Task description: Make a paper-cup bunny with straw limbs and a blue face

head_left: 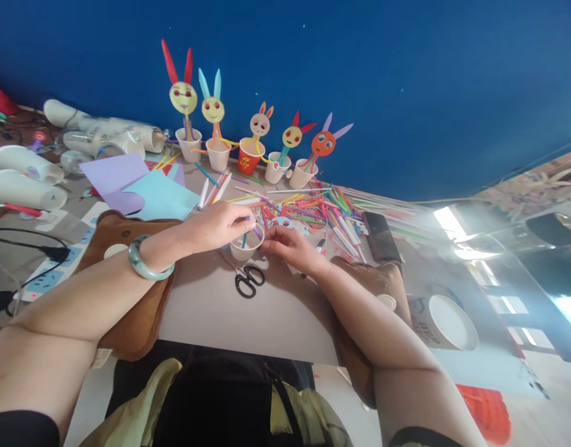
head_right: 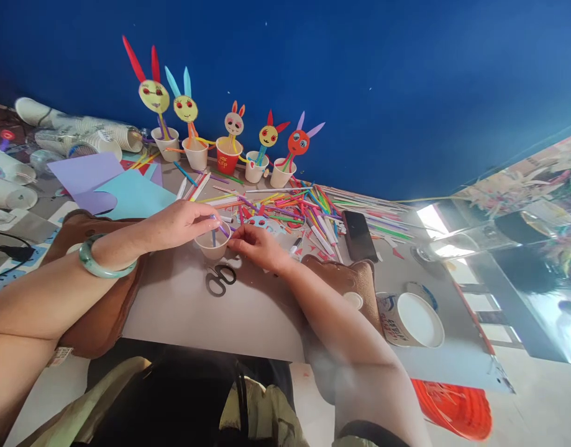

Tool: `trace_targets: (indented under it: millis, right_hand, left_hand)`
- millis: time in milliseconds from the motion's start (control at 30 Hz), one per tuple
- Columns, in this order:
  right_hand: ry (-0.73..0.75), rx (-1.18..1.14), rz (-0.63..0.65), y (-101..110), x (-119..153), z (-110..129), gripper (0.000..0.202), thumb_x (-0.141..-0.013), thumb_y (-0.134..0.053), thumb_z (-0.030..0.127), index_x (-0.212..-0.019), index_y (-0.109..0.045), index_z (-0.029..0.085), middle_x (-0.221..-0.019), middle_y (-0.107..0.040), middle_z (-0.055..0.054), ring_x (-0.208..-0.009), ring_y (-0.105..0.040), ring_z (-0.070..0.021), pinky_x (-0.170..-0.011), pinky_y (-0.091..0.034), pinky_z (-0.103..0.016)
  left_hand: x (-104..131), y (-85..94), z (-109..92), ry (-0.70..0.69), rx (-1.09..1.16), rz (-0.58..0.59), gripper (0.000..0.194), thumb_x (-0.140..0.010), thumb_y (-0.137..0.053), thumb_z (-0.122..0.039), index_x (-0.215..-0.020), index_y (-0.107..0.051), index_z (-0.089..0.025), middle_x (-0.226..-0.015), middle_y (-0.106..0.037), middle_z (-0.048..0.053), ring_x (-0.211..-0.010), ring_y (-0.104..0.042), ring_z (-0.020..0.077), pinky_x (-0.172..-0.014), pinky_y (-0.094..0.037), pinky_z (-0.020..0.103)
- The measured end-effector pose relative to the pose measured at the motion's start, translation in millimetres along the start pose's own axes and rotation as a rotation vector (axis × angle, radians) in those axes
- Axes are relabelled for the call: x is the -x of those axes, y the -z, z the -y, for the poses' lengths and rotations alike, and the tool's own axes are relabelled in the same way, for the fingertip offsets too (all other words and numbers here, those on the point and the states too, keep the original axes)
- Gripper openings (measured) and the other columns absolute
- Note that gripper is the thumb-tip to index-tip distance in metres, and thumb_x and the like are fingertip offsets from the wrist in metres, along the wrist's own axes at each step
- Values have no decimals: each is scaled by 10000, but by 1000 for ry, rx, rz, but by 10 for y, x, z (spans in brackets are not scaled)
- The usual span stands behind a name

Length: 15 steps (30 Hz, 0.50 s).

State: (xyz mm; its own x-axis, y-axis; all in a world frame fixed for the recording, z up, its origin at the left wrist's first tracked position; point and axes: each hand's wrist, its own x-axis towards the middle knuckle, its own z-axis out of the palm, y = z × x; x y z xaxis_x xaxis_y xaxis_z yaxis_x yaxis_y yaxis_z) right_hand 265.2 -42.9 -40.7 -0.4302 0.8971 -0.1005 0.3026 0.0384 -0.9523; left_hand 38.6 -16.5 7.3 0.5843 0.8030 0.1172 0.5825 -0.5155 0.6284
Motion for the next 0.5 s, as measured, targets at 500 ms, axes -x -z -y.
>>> trace_targets:
  millis: [500]
  right_hand:
    - [-215,-240,35,16,-12,-2,494,-741,-740,641,-675,-546,192,-542,-395,89,-457,-312,-45,-422,-186,-206]
  left_hand:
    - [33,-73,4,-54,-95,-61,271,-962,-529,-323,-777,-671,-185,-641,-596,5,-589,-536,147,-560,-341,261]
